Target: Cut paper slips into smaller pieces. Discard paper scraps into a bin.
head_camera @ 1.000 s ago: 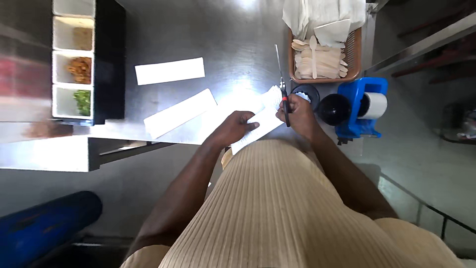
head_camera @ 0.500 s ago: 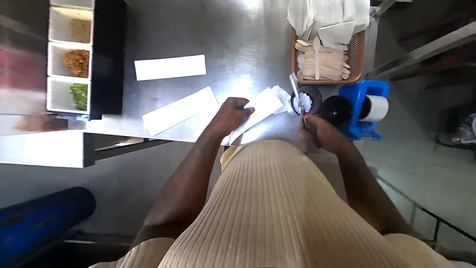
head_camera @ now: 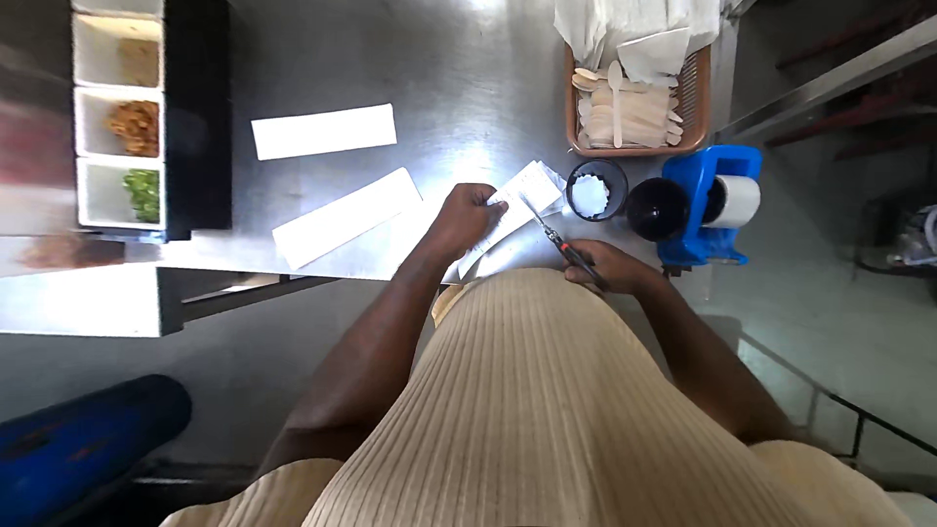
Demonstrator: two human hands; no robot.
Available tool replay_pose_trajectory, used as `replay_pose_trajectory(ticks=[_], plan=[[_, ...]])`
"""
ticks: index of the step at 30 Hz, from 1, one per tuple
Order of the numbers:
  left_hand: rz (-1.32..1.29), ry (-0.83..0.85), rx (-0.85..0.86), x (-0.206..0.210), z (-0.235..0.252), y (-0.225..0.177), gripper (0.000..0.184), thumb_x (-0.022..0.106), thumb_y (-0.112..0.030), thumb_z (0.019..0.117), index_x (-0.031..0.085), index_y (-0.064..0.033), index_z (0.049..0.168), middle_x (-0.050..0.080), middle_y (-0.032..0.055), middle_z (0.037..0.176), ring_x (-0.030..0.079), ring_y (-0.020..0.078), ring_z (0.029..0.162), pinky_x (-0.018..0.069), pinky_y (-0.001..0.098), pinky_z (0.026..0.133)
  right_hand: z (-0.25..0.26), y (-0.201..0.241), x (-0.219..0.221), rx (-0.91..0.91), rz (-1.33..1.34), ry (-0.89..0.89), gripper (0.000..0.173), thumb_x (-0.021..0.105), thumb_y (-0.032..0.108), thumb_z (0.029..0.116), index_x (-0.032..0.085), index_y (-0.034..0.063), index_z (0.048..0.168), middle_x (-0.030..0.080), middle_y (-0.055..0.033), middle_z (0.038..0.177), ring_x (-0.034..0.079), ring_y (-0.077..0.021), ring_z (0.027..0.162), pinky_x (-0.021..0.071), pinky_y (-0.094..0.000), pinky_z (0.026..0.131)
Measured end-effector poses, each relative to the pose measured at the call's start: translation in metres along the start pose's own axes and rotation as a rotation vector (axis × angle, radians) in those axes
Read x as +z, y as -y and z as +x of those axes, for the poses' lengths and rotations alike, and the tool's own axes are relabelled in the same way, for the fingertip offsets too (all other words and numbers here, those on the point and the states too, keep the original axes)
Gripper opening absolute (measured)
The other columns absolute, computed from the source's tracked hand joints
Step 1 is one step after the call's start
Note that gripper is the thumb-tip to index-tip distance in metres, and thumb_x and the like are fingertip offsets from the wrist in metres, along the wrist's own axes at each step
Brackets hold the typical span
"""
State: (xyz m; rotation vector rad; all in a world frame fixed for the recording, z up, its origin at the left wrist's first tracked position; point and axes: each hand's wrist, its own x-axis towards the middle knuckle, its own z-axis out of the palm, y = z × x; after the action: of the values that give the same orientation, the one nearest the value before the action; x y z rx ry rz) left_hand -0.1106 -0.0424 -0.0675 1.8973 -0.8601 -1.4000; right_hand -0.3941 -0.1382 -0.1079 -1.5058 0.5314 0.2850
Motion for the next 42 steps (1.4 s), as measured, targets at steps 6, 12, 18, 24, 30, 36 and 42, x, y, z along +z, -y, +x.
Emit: replay_pose_trajectory(ticks=[6, 12, 18, 24, 30, 36, 42], plan=[[0.059, -0.028, 0.007, 0.001, 0.002, 0.003, 0.024, 0.064, -0.019, 0.1023, 0.065, -0.0032, 0.084, 0.061, 0.0082, 0.067, 0.056, 0.0158, 0.057, 0.0478, 0.0338, 0.054, 0.006, -0.003, 0.002, -0.017, 0.024, -0.018, 0.041, 0.072, 0.047, 0.0927, 0.063, 0.0077, 0.102, 0.056, -0.0017, 0.072, 0.053, -0.0114, 0.061, 0.0463, -0.0308, 0.057], [0.089, -0.04, 0.024, 0.001, 0.002, 0.002, 0.025, 0.064, -0.02, 0.1021, 0.064, -0.004, 0.083, 0.061, 0.008, 0.067, 0.057, 0.0162, 0.058, 0.048, 0.0352, 0.055, 0.007, 0.001, 0.001, -0.009, -0.029, -0.039, 0.042, 0.073, 0.048, 0.0923, 0.064, 0.0073, 0.1, 0.057, -0.0026, 0.071, 0.054, -0.0131, 0.061, 0.0474, -0.0328, 0.057], [0.057, -0.054, 0.042, 0.002, -0.002, 0.005, 0.024, 0.064, -0.018, 0.1021, 0.064, -0.0041, 0.083, 0.06, 0.0075, 0.066, 0.055, 0.016, 0.056, 0.0469, 0.0341, 0.053, 0.007, -0.001, 0.0, -0.041, -0.085, -0.063, 0.039, 0.071, 0.047, 0.0941, 0.064, 0.0088, 0.097, 0.057, -0.0023, 0.071, 0.055, -0.0134, 0.062, 0.0479, -0.0335, 0.058], [0.024, -0.028, 0.047, 0.003, -0.005, 0.007, 0.024, 0.063, -0.017, 0.1029, 0.061, -0.0038, 0.083, 0.054, 0.0062, 0.062, 0.048, 0.0133, 0.049, 0.0401, 0.0293, 0.047, 0.007, -0.007, 0.004, -0.073, -0.045, -0.081, 0.033, 0.072, 0.04, 0.0955, 0.064, 0.0082, 0.094, 0.056, -0.0013, 0.069, 0.053, -0.0111, 0.059, 0.0462, -0.03, 0.055], [0.06, 0.02, 0.088, 0.004, -0.003, 0.004, 0.022, 0.063, -0.016, 0.1029, 0.065, -0.0027, 0.086, 0.058, 0.0078, 0.064, 0.053, 0.0151, 0.052, 0.0449, 0.0318, 0.049, 0.009, -0.006, 0.006, -0.033, -0.036, -0.088, 0.036, 0.075, 0.041, 0.0924, 0.064, 0.0075, 0.098, 0.059, -0.0023, 0.072, 0.056, -0.0119, 0.061, 0.0487, -0.0315, 0.057], [0.086, 0.026, 0.099, 0.008, -0.002, 0.002, 0.022, 0.062, -0.016, 0.1031, 0.064, -0.0031, 0.085, 0.058, 0.0074, 0.064, 0.053, 0.0155, 0.052, 0.0446, 0.0325, 0.049, 0.014, -0.003, 0.006, -0.002, -0.065, -0.109, 0.038, 0.074, 0.045, 0.0923, 0.063, 0.0087, 0.096, 0.057, -0.0023, 0.07, 0.055, -0.0136, 0.06, 0.0474, -0.0337, 0.057], [0.093, 0.048, 0.107, 0.007, 0.001, 0.007, 0.024, 0.062, -0.017, 0.1031, 0.063, -0.003, 0.084, 0.055, 0.0073, 0.062, 0.05, 0.0157, 0.051, 0.0428, 0.0329, 0.049, 0.016, -0.008, 0.009, -0.021, -0.064, -0.131, 0.034, 0.073, 0.042, 0.0941, 0.064, 0.0085, 0.094, 0.058, -0.0022, 0.07, 0.055, -0.013, 0.061, 0.0481, -0.0335, 0.057]])
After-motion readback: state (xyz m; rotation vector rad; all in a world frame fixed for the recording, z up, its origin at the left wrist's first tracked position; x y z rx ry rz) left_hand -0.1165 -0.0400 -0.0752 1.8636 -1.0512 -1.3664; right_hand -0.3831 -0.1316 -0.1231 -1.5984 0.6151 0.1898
